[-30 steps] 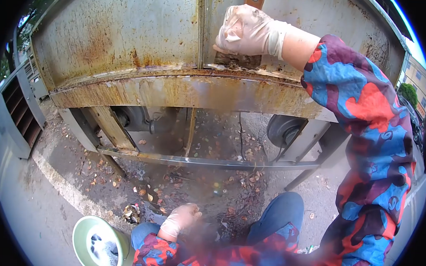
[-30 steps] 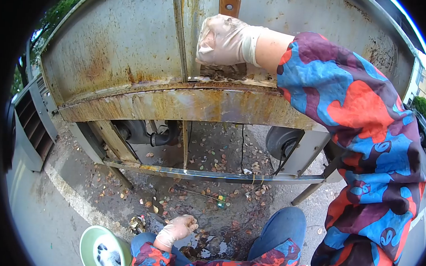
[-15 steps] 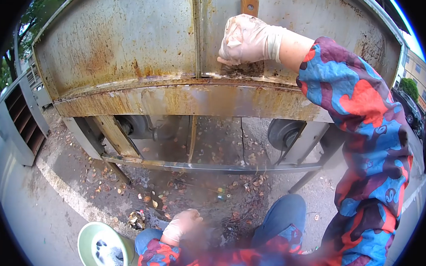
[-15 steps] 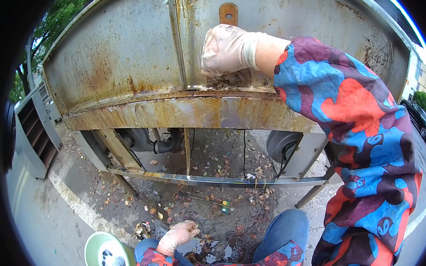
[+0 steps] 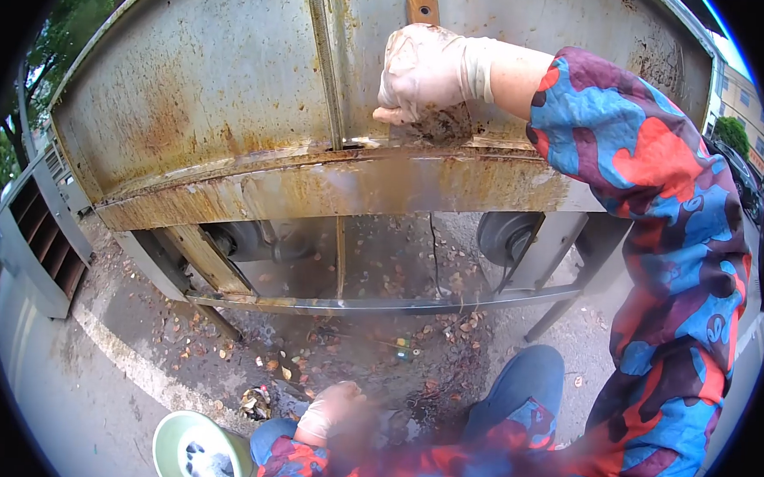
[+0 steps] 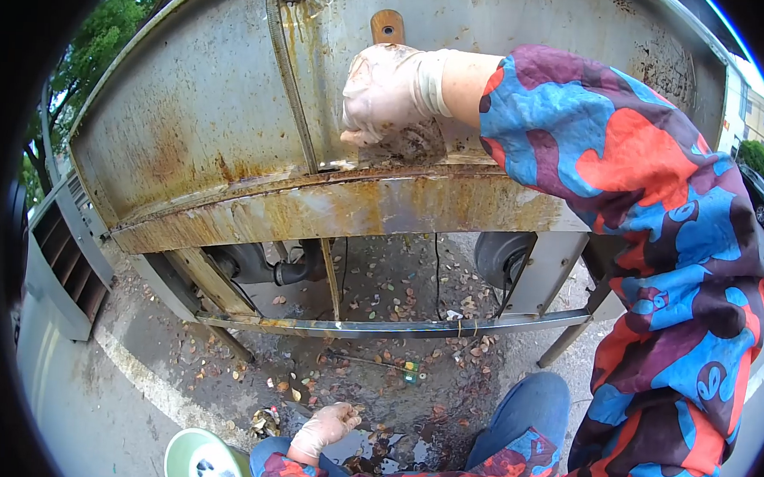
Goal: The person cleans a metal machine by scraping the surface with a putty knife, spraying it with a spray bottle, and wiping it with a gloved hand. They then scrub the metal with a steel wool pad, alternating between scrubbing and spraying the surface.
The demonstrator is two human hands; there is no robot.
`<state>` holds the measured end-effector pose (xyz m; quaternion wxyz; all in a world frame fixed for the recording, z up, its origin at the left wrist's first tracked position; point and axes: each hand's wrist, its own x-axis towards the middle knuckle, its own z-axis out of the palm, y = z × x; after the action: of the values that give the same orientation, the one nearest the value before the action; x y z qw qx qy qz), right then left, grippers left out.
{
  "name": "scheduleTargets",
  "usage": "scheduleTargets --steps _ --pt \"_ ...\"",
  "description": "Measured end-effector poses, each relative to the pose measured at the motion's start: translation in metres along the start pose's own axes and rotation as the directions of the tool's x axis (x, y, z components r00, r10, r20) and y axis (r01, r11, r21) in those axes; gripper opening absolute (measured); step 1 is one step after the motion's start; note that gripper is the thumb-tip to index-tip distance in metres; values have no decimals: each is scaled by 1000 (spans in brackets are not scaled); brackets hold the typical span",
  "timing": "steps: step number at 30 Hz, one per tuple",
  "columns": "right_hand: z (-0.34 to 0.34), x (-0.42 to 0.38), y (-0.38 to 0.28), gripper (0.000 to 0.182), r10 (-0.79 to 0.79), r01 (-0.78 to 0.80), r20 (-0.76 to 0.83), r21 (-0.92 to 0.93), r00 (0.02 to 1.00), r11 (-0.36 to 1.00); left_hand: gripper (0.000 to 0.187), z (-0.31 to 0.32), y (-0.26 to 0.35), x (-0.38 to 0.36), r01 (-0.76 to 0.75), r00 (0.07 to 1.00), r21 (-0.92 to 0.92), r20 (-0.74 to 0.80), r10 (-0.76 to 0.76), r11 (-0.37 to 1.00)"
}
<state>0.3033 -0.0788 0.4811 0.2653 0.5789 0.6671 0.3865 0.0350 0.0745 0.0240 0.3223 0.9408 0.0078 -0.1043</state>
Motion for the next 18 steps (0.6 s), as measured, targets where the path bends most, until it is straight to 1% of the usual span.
scheduleTargets --steps 1,2,3,4,5,6,7,8,10,11,12,13,14,16,18 --pt "-4 0 -1 42 6 -6 4 24 1000 1000 31 -3 4 -2 2 1000 11 6 -2 1000" --pt "-7 0 -4 42 23 -23 1 30 1000 999 31 -8 10 -7 -54 999 41 4 54 998" --pt "-10 0 -5 44 32 -31 24 -27 999 999 30 -11 14 -10 -110 994 69 3 110 992" --pt "-12 0 -6 46 39 -35 47 -81 998 996 30 -8 11 -9 -106 994 79 12 106 991" --pt "-13 0 -6 49 -14 16 26 -64 1000 998 30 -7 10 -6 -14 1000 27 -18 15 1000" --pt "-15 -1 -7 49 -7 9 23 -60 1000 998 29 -5 9 -5 77 996 -30 -46 -78 997" --pt "-17 -1 -8 49 12 -9 49 -55 999 998 29 -5 5 -10 -73 996 46 -49 75 996" --pt "-19 -1 -10 50 30 -26 77 -52 997 998 29 -3 4 -9 -71 996 51 -45 73 996" --pt "-20 -1 -13 50 65 -59 86 -65 994 996 29 -2 3 -9 67 997 -10 -39 -68 998" --pt "-22 1 -15 50 91 -83 95 -83 991 993 29 -2 1 -8 68 997 -8 -37 -69 998" --pt "-24 2 -16 50 92 -85 94 -80 991 993 29 -1 -2 -8 139 990 -60 -12 -140 988" --pt "-28 3 -16 47 124 -105 194 -106 973 989 30 -1 -4 -7 208 978 -110 14 -208 972" --pt "-31 3 -17 45 157 -122 292 -133 943 984 30 0 -7 -7 210 978 -108 15 -210 972" --pt "-29 1 -15 46 140 -116 263 -106 955 988 30 2 -11 -7 182 983 -78 -11 -183 980" --pt "-25 -3 -10 47 120 -105 232 -78 965 991 30 4 -14 -8 192 981 -76 -20 -194 978"
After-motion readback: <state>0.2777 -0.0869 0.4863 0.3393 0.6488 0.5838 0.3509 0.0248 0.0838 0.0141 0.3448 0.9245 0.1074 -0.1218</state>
